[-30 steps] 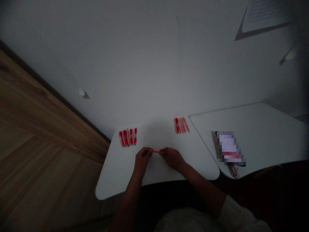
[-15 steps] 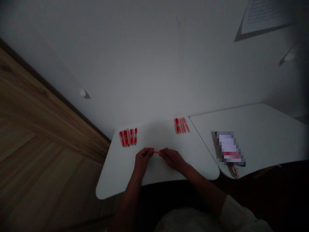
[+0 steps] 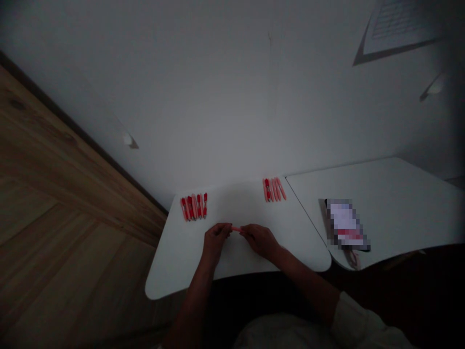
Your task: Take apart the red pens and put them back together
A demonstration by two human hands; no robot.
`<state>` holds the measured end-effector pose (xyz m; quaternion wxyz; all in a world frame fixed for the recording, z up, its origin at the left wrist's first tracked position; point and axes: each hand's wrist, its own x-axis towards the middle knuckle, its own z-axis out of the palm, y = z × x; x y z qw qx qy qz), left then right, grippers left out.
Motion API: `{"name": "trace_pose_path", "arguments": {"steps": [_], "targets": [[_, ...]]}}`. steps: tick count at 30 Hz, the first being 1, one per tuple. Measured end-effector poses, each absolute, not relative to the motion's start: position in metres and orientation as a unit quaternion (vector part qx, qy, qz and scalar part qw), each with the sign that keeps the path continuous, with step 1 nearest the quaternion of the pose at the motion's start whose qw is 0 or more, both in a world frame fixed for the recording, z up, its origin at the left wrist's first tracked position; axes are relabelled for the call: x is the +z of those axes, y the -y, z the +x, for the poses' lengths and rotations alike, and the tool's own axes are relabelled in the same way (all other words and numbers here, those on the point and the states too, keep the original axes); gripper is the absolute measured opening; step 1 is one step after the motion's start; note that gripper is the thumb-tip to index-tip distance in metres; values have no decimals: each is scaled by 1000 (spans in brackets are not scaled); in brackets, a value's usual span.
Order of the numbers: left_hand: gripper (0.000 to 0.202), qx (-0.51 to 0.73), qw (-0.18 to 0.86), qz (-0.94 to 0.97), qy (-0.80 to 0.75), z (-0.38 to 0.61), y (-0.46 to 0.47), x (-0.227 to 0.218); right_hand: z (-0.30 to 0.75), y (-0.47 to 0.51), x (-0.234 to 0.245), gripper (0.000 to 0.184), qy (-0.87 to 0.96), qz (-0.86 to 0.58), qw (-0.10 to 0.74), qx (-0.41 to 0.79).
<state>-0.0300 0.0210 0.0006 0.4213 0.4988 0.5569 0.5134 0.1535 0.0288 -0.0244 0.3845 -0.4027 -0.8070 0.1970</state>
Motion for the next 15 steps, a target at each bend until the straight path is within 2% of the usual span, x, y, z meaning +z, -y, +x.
{"name": "trace_pose_path", "arguments": {"steps": [7, 15], "targets": [[22, 533, 438, 495, -528, -32, -22, -5, 157, -32, -12, 21, 757, -391, 362, 378], [25, 530, 495, 467, -507, -30, -24, -10, 152, -28, -6, 16, 741, -407, 392, 363]]}}
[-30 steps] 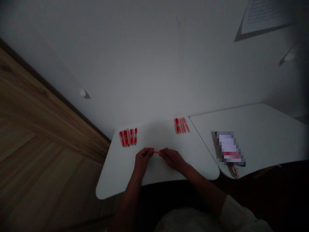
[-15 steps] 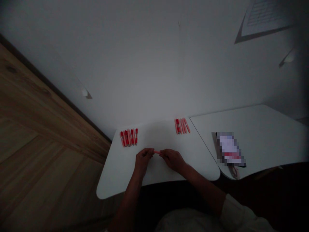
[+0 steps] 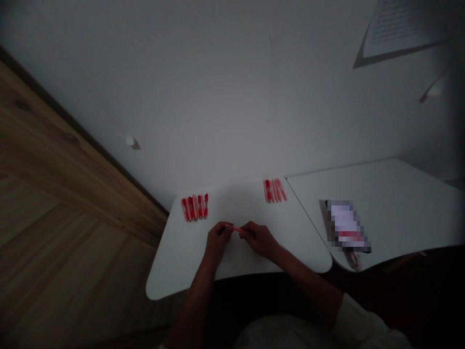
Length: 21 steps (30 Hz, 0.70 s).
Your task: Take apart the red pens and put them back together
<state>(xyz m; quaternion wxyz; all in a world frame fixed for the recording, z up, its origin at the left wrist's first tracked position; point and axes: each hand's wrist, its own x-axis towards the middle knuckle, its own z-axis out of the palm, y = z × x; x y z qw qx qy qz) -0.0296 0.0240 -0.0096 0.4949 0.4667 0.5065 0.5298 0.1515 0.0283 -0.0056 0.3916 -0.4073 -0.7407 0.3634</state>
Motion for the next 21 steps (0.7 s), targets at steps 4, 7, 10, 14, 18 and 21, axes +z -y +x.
{"name": "trace_pose_path", "arguments": {"steps": [4, 7, 10, 14, 18, 21], "targets": [[24, 525, 492, 462, -519, -30, -24, -9, 149, -25, -3, 16, 743, -427, 376, 353], [25, 516, 485, 470, -526, -30, -24, -8, 147, -26, -2, 17, 727, -430, 366, 390], [25, 518, 481, 473, -526, -31, -24, -8, 146, -28, -2, 22, 723, -421, 356, 417], [26, 526, 464, 484, -524, -30, -25, -8, 143, -28, 0, 28, 724, -386, 345, 457], [35, 551, 427, 497, -517, -28, -26, -5, 134, -27, 3, 29, 637, -340, 391, 572], [37, 569, 403, 498, -514, -24, -23, -4, 128, -28, 11, 30, 467, -263, 493, 685]]}}
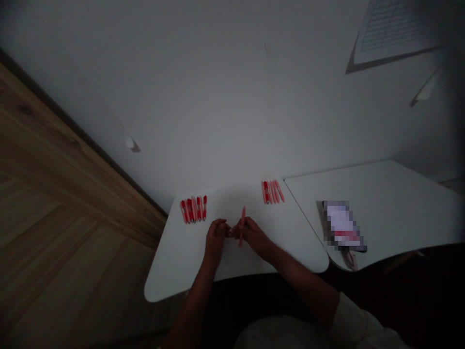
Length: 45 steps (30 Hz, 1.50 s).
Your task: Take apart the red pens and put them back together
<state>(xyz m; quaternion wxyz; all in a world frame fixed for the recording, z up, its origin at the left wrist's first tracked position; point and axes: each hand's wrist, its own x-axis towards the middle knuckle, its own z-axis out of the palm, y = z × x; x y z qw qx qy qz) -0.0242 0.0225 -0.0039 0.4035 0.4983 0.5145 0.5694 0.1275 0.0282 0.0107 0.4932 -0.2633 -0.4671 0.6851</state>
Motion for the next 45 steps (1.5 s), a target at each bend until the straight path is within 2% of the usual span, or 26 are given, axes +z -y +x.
{"name": "trace_pose_path", "arguments": {"steps": [3, 7, 12, 18, 20, 24, 30, 39, 45], "targets": [[30, 548, 401, 521, -517, -16, -14, -3, 126, -29, 20, 33, 335, -225, 549, 732], [32, 542, 432, 519, -501, -3, -6, 2, 127, -28, 23, 36, 304, -250, 538, 746], [20, 519, 413, 532, -527, -4, -8, 12, 136, -32, 6, 35, 307, -308, 535, 724], [30, 565, 398, 463, -555, -12, -22, 9, 155, -39, -12, 34, 264, -362, 524, 724], [36, 605, 435, 403, -532, -9, -29, 7, 157, -38, -13, 33, 299, -363, 522, 711], [35, 648, 536, 295, -455, 4, -41, 13, 155, -36, -13, 32, 405, -392, 518, 644], [34, 612, 707, 200, -293, 22, -56, 34, 149, -37, -15, 32, 521, -432, 483, 556], [12, 547, 789, 146, -238, 18, -81, 33, 159, -46, -4, 39, 512, -387, 384, 664], [9, 527, 803, 140, -241, 18, -85, 29, 161, -48, -4, 40, 500, -371, 380, 684]]}}
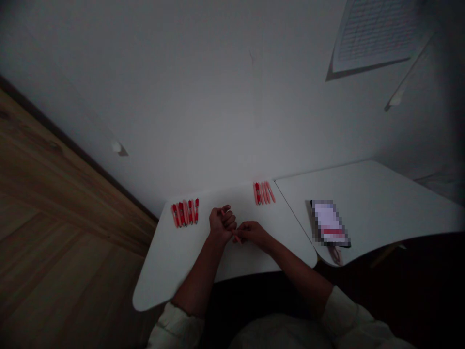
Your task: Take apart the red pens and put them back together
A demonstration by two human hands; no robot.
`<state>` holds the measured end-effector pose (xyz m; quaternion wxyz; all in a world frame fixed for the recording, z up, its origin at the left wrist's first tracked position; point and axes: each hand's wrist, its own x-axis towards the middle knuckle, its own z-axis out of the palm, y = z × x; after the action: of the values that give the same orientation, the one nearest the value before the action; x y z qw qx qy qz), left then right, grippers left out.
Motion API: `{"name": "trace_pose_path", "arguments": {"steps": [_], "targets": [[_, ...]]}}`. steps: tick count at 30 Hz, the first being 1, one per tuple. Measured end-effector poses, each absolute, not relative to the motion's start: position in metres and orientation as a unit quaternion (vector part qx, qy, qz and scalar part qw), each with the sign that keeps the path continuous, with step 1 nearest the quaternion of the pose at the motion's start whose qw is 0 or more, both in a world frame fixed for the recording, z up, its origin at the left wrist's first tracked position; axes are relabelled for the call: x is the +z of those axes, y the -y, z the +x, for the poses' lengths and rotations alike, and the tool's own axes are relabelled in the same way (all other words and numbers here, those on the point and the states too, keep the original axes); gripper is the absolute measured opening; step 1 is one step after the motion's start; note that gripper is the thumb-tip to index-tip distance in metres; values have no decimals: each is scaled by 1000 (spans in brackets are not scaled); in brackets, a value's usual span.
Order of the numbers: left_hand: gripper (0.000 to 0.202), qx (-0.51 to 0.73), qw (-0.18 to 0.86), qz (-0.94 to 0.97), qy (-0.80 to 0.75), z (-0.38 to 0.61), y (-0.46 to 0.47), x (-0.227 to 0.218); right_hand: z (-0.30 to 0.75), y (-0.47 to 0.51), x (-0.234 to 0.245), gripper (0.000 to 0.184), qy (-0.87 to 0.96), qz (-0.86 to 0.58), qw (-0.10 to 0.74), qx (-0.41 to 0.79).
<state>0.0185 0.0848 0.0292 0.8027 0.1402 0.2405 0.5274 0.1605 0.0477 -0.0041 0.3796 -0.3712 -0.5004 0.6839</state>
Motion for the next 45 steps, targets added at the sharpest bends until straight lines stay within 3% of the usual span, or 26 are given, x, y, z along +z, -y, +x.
{"name": "trace_pose_path", "arguments": {"steps": [19, 40, 45], "targets": [[18, 527, 798, 157, -247, 20, -84, 31, 157, -49, -15, 39, 499, -368, 398, 676], [11, 519, 805, 153, -244, 19, -87, 26, 157, -50, -18, 39, 534, -376, 388, 650], [19, 540, 787, 147, -260, 20, -87, 28, 155, -51, -18, 39, 546, -396, 387, 629]]}}
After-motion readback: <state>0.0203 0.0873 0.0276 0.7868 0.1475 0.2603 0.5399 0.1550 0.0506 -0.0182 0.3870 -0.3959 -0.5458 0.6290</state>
